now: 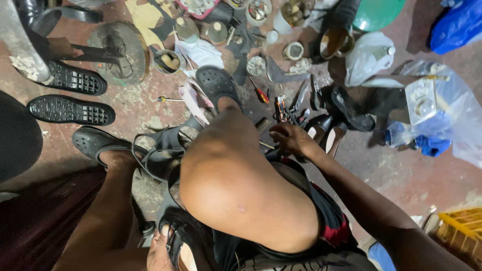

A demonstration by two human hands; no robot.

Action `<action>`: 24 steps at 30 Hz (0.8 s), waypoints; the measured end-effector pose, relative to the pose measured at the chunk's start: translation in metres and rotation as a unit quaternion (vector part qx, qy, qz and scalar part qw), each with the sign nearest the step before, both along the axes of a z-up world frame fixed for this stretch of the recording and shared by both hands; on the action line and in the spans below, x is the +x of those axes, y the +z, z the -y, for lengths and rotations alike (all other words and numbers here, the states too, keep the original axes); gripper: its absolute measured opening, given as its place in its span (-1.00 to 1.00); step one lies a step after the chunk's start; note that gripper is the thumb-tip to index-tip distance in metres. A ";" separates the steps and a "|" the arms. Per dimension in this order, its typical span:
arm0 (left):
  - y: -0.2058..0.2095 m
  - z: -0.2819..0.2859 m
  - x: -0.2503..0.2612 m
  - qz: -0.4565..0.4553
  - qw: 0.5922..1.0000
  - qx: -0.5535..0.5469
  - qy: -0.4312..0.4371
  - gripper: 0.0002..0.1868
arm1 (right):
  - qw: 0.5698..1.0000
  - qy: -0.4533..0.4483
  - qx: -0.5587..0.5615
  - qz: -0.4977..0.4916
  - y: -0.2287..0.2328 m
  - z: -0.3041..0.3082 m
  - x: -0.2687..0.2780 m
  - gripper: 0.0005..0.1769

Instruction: The person measures a black high-heeled shoe against a gray rubber sheet, marks the outline, and cuts the rubber to shape using scissors. They then fit the cut rubber piece onto the shoe's heel area.

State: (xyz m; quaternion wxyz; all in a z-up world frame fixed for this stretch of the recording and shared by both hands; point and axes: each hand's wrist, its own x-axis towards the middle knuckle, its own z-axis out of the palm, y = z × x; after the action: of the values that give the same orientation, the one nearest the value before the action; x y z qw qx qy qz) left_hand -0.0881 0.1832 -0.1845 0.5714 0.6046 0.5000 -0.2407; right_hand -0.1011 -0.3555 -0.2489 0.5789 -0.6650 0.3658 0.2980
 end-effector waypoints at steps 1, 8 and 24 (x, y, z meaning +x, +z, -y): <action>-0.014 -0.010 -0.002 -0.022 1.000 -0.008 0.000 -0.63 | 1.000 0.006 0.001 0.007 0.000 0.001 0.006 -0.53; -0.067 -0.045 -0.028 -0.084 0.996 -0.019 -0.014 -0.67 | 0.998 0.043 -0.011 0.048 0.017 -0.001 0.039 -0.53; 0.011 0.052 0.028 -0.036 0.997 -0.072 0.011 -0.68 | 0.802 0.057 -0.536 0.257 -0.110 0.141 0.261 -0.65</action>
State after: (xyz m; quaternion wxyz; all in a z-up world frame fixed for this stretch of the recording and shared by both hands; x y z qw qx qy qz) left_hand -0.0606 0.1314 -0.1730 0.5977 0.5471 0.5082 -0.2920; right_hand 0.1595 -0.4966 -0.3589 0.1847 -0.9412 0.2663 -0.0954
